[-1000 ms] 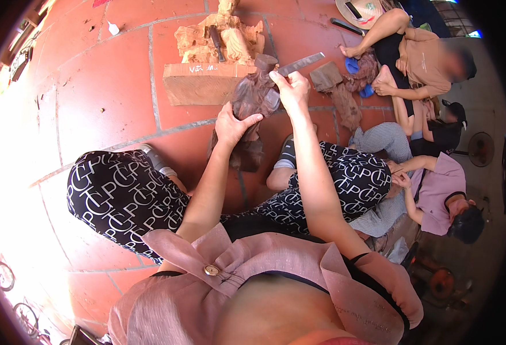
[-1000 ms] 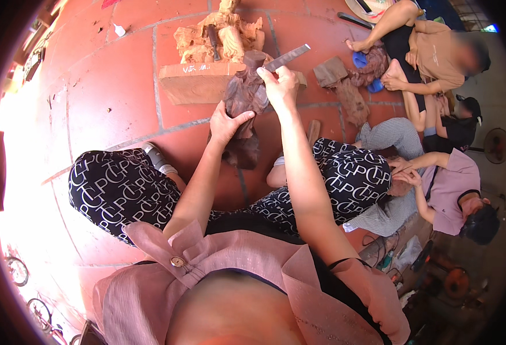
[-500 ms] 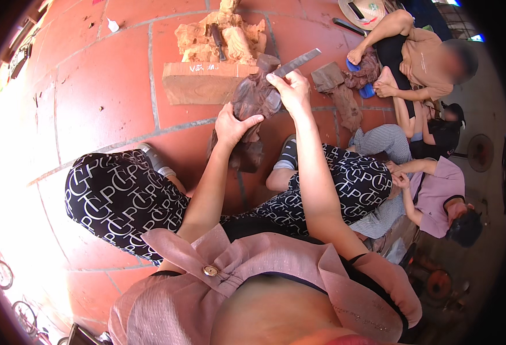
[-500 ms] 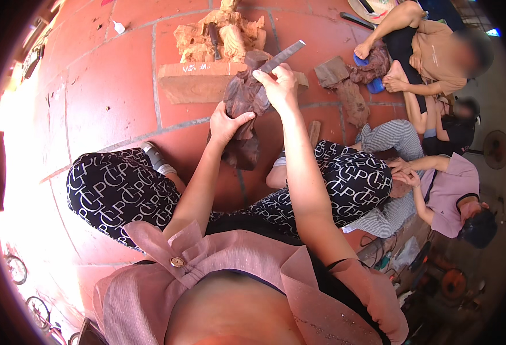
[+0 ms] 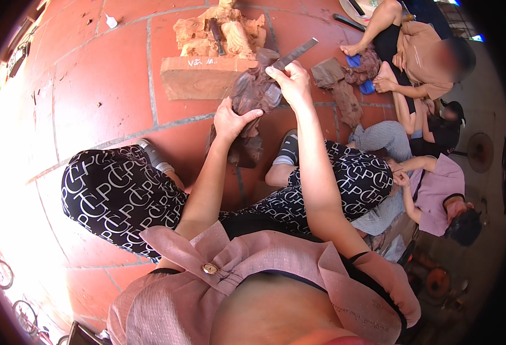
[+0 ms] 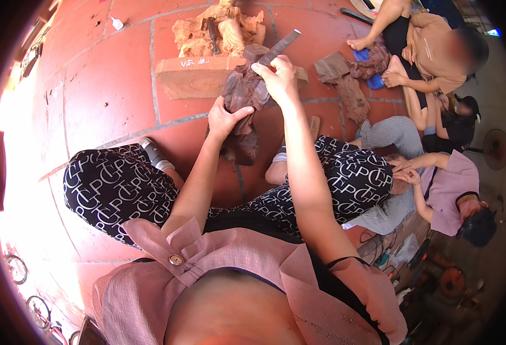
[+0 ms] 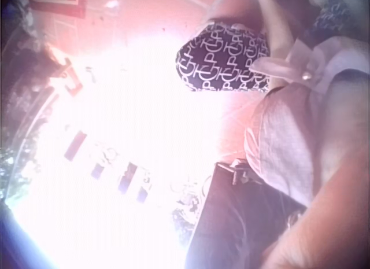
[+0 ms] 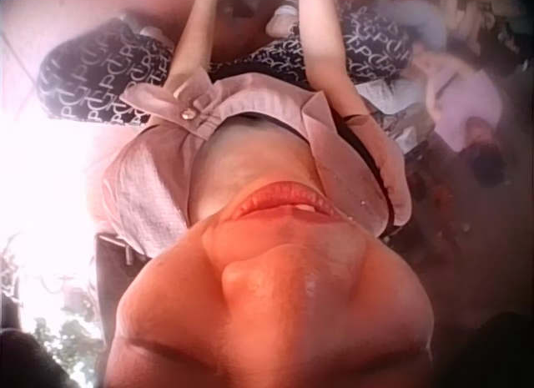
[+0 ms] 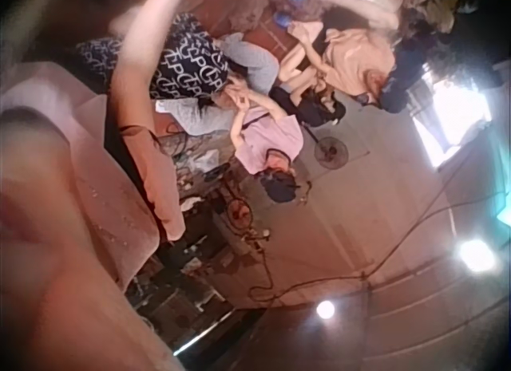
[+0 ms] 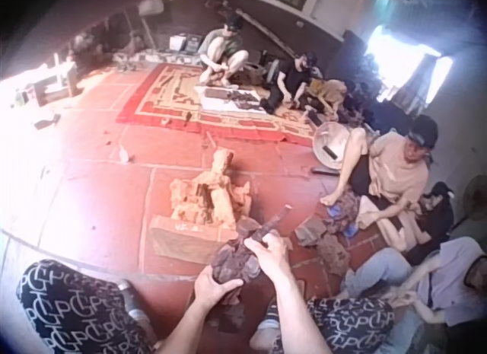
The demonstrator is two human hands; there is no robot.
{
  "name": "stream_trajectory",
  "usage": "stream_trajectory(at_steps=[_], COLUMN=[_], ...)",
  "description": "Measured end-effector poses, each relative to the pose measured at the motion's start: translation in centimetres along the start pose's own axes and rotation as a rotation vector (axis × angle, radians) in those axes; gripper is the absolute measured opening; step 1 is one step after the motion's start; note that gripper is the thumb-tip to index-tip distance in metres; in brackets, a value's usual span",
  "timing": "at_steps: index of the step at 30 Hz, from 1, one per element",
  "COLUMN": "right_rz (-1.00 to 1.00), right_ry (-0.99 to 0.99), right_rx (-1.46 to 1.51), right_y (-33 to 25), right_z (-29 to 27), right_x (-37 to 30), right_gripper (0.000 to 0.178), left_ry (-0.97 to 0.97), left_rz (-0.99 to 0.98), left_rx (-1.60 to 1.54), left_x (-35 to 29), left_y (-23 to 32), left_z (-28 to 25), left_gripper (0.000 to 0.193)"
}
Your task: The person sits on the floor and uses a metal chisel to carve a dark wooden object. They hold the wood with one hand and the tool with the other, repeatedly striking and scraping the surface to shape it. Other people are visible in the background, also working on similar wooden pieces.
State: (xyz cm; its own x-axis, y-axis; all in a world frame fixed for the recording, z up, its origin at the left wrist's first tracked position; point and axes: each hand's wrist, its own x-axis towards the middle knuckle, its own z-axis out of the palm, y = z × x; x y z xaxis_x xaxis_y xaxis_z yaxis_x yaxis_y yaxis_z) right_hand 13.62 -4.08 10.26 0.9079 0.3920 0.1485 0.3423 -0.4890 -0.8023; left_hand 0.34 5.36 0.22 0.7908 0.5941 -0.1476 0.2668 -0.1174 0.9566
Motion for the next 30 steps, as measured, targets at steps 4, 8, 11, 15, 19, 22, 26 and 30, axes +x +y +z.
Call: stream_trajectory(at_steps=[4,8,11,15,19,22,26,30], right_rz=[-0.017,-0.092,0.006,-0.054,0.214,-0.143,0.082,0.017], right_ry=[-0.107,-0.116,-0.166,-0.142,-0.149,-0.100,-0.102,-0.061], right_rx=[0.054,-0.020,0.084,0.041,-0.049,-0.086,-0.094,-0.098], right_y=[-0.3,0.0,-0.6,1.4,0.1,1.8,0.3,-0.8], right_z=[-0.6,-0.6,-0.9,-0.5,-0.9,-0.5,-0.9,-1.0], right_x=[1.0,1.4,1.6,1.9,1.9,1.5,1.5,0.4], right_gripper=[0.024,0.025,0.027,0.028,0.030,0.030,0.026,0.026], left_ry=[0.004,-0.010,0.021,-0.008,0.023,0.017,0.020,0.024], left_rz=[-0.001,-0.001,0.026,-0.003,0.014,0.013,0.014,0.029], left_rx=[0.022,0.036,-0.005,0.022,0.025,0.039,0.048,-0.023], left_x=[0.0,0.2,0.1,0.1,0.3,0.3,0.2,0.0], left_y=[-0.3,0.3,-0.2,-0.5,-0.5,-0.6,-0.6,-0.5], left_z=[0.0,-0.2,0.0,0.2,0.1,0.4,0.1,0.2], left_gripper=[0.081,0.078,0.080,0.080,0.081,0.081,0.082,0.082])
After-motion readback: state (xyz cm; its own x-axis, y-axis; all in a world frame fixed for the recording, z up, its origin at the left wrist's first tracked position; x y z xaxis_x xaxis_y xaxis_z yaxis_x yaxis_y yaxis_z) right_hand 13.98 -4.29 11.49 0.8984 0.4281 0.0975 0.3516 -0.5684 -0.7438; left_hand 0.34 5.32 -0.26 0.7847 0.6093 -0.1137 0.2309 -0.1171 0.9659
